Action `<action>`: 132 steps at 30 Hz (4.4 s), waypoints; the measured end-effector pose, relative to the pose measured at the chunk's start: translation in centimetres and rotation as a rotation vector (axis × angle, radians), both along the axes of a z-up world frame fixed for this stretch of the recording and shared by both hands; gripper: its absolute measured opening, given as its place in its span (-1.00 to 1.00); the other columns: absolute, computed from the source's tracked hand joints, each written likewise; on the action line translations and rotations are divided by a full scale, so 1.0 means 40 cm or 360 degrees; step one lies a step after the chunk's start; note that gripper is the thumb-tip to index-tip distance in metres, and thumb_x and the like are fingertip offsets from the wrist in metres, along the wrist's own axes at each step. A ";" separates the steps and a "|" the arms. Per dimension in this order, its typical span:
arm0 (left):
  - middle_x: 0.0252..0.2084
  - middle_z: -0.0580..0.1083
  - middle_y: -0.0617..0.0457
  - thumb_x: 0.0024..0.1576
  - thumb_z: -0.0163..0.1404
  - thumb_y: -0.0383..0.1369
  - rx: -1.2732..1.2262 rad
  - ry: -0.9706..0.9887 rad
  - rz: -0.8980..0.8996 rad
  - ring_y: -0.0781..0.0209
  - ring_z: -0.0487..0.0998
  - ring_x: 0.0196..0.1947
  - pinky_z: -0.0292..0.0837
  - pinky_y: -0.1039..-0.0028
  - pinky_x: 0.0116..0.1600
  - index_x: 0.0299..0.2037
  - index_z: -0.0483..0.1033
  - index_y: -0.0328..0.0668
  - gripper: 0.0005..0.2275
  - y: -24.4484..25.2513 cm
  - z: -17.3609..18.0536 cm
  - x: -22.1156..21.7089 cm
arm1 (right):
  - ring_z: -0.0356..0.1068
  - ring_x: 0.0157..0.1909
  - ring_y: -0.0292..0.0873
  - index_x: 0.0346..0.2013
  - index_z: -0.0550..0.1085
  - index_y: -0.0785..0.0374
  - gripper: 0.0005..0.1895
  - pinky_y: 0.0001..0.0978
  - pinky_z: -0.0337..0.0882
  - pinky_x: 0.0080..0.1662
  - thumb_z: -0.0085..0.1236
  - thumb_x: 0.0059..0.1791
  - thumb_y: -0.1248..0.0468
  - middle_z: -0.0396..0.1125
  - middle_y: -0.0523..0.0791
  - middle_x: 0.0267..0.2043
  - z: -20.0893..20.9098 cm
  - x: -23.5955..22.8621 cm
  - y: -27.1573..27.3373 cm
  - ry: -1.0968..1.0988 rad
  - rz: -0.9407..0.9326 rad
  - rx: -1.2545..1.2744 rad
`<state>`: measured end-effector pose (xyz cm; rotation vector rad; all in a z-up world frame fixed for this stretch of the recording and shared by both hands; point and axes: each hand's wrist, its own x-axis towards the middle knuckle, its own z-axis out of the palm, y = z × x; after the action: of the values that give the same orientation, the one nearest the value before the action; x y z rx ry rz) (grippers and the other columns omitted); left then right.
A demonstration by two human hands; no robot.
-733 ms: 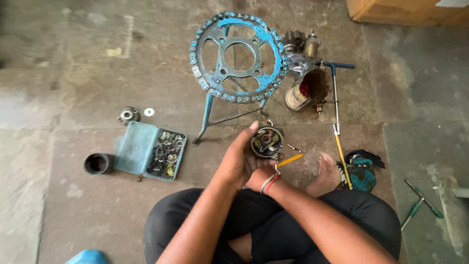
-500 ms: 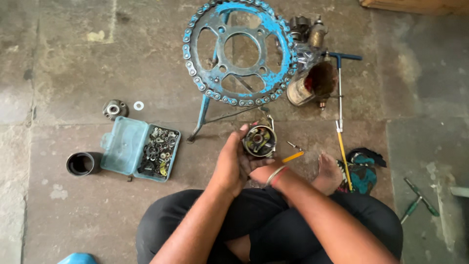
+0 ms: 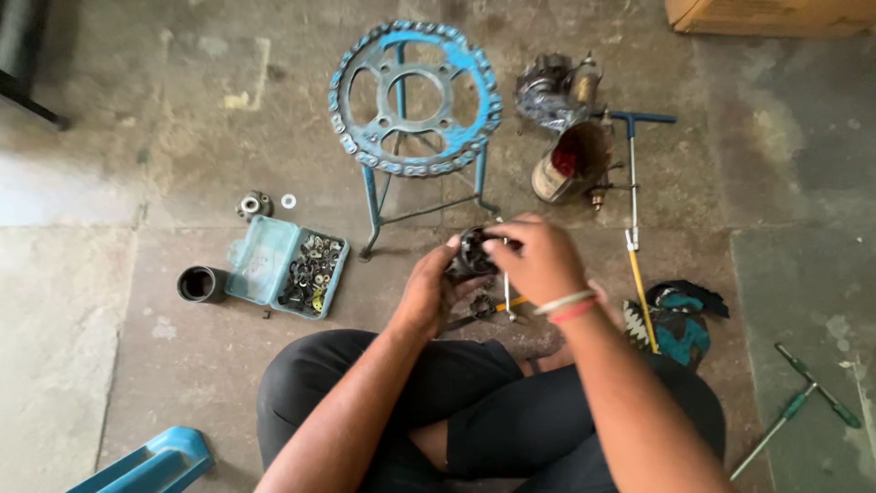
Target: The person sits on the floor and assembles a cylindrical mechanical component, likely a starter motor. They insert a rotor into a housing, add small metal parts from a container, and use a wrench to tighten a nut. The person repeatedly disassembles and reassembles the unit to check the fit of the internal components.
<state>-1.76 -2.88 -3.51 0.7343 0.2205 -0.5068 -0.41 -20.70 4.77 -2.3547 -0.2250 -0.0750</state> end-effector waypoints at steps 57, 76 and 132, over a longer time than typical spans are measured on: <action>0.20 0.36 -0.06 0.18 0.11 -0.40 -0.0055 -0.0700 0.0681 0.14 0.39 0.21 0.31 0.31 0.30 0.38 0.17 -0.27 -0.44 0.128 0.127 -0.224 | 0.45 0.14 -0.10 -0.29 0.64 0.28 -0.83 -0.30 0.43 0.14 0.39 -0.17 0.39 0.45 -0.04 0.03 0.014 -0.105 0.218 -0.0249 0.0436 0.0678; 0.27 0.35 -0.15 0.15 0.17 -0.35 -0.0033 -0.0852 0.0564 0.05 0.39 0.28 0.32 0.22 0.33 0.36 0.16 -0.35 -0.39 0.152 0.174 -0.227 | 0.38 0.28 -0.10 -0.26 0.61 0.29 -0.86 -0.25 0.39 0.26 0.36 -0.11 0.38 0.35 -0.08 0.19 0.036 -0.108 0.206 -0.0076 0.0643 0.0911; -0.32 0.60 -0.05 0.12 0.08 0.14 0.1033 0.0086 0.0017 0.27 0.54 -0.38 0.43 0.43 -0.22 -0.02 0.65 -0.14 -0.49 0.137 -0.005 -0.100 | 0.52 -0.21 -0.23 -0.04 0.57 0.35 -0.69 -0.34 0.52 -0.13 0.21 -0.08 0.41 0.56 -0.04 -0.21 -0.147 0.048 0.077 0.0908 0.0132 -0.0204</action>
<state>-5.76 2.59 -3.70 1.3509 0.4493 -0.4452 1.52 -17.60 -1.11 -2.3804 -0.0460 0.6591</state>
